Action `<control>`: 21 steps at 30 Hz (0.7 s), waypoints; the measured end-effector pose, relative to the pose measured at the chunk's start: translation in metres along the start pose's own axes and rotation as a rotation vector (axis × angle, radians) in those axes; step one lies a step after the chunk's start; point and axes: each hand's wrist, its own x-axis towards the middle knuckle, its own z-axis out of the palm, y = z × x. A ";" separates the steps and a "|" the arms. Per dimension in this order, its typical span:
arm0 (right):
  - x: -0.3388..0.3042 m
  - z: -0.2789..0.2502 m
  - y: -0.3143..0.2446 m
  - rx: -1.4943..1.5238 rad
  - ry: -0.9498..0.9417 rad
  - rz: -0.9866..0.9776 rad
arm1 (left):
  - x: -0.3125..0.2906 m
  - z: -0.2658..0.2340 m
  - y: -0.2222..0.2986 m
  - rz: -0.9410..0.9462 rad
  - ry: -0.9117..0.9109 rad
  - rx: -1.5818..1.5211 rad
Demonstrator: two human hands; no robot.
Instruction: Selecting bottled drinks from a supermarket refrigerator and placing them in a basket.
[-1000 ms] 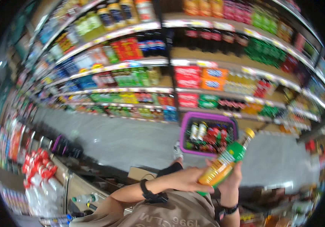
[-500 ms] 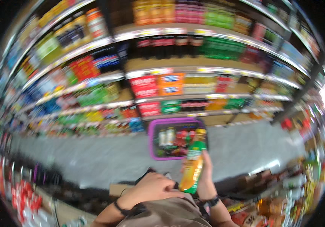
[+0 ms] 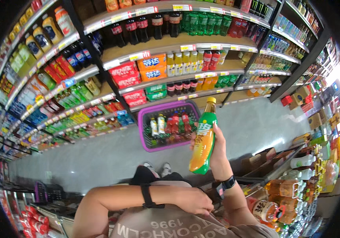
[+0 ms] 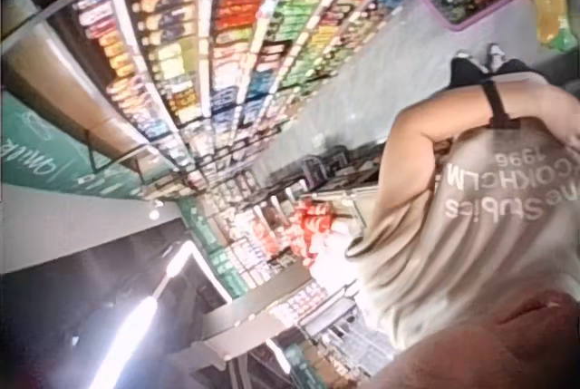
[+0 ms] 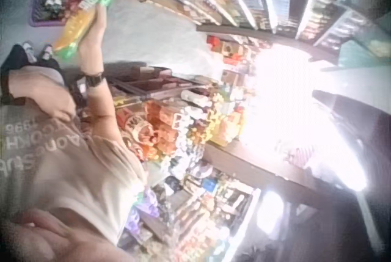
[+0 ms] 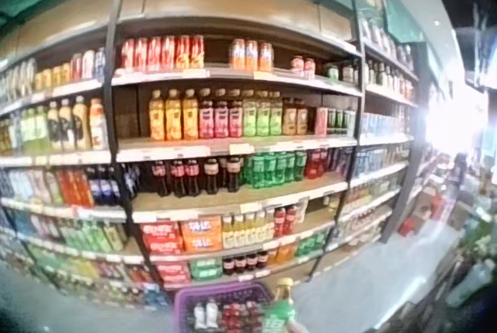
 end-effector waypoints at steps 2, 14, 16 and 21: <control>0.004 0.002 0.005 -0.042 0.063 -0.023 | 0.028 0.016 -0.014 -0.029 -0.186 -0.153; -0.021 -0.002 0.007 -0.041 0.115 -0.100 | 0.053 0.030 -0.015 0.049 -0.304 -0.120; -0.020 -0.008 0.008 -0.024 0.119 -0.090 | 0.057 0.030 -0.017 0.062 -0.360 -0.161; -0.023 -0.004 0.013 -0.001 0.129 -0.091 | 0.055 0.039 -0.004 0.267 -0.190 -0.510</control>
